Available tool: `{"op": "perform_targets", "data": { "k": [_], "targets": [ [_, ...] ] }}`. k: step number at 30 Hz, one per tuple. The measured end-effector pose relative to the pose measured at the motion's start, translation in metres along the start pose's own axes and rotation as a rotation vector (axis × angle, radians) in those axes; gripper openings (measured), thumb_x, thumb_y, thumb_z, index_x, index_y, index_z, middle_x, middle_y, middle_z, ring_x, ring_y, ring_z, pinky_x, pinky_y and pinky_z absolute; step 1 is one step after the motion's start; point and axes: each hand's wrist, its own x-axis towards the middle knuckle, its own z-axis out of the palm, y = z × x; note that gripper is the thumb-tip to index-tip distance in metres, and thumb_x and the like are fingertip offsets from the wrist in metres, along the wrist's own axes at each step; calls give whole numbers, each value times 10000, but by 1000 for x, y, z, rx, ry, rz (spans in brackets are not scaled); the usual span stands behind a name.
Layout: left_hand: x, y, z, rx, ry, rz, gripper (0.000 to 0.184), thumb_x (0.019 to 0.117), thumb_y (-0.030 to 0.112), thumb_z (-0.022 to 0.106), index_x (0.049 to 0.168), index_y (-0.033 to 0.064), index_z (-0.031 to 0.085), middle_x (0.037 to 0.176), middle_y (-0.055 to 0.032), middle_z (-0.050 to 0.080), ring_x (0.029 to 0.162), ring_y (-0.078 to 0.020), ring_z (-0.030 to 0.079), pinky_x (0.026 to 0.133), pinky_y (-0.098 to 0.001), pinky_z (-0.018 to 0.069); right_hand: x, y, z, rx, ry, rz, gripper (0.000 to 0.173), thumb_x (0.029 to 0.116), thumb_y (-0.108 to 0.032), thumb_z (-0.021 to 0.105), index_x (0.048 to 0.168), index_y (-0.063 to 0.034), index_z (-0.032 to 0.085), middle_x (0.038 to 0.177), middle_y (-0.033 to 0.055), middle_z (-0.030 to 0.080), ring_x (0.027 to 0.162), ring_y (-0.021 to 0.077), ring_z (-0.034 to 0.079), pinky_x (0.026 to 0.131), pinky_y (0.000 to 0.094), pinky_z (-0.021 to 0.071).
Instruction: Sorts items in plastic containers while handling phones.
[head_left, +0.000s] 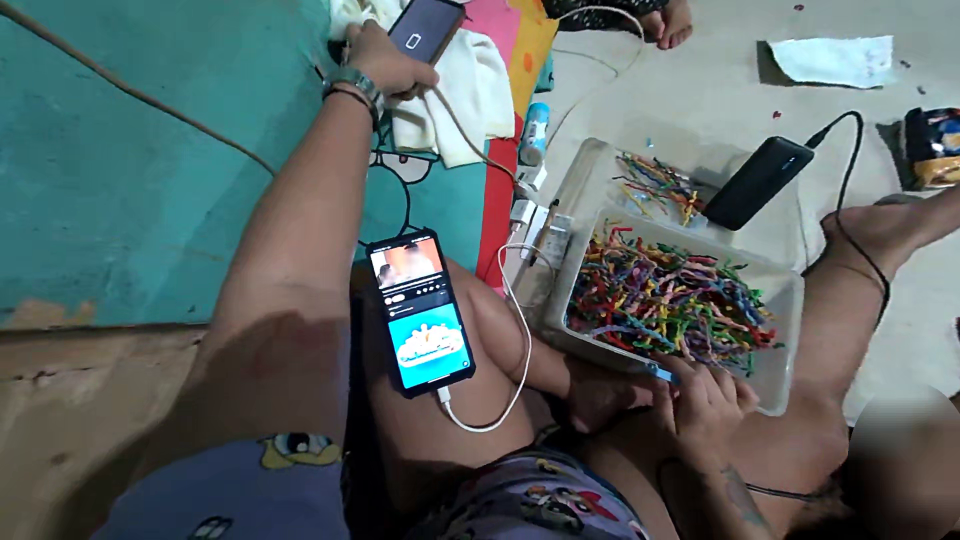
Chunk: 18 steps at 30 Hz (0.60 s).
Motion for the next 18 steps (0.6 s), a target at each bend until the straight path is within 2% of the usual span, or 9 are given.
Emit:
{"op": "perform_targets", "data": {
  "k": [6,13,15,18],
  "targets": [
    [-4,-1,9,1,77,-7,1109,687,433,907,1492,-92,353,1597,-324,216,1425,-433,373,1130,-539,397,-3,1,-1,2,-9,4,470,1054,-443,368,1098,-125,711,925,105,721,902,287,635,944,479,366],
    [4,-7,4,36,16,66,979,721,418,888,1487,18,427,1579,-315,257,1407,-464,375,1104,-604,390,0,0,-5,32,-22,2,461,1058,-450,369,1107,-140,706,926,74,723,893,259,630,952,465,360],
    [10,-6,6,47,14,108,976,716,412,891,1479,0,441,1578,-341,238,1410,-494,351,1106,-640,359,-1,0,-9,91,-39,27,472,1060,-482,370,1168,-152,690,999,72,727,952,244,638,972,466,364],
    [21,-8,12,27,24,157,955,705,398,893,1455,-5,461,1565,-353,255,1363,-500,409,1061,-663,394,1,1,-19,289,-51,90,506,1068,-526,370,1285,-130,600,1149,108,683,1100,234,621,1023,440,417]
  ]
}}
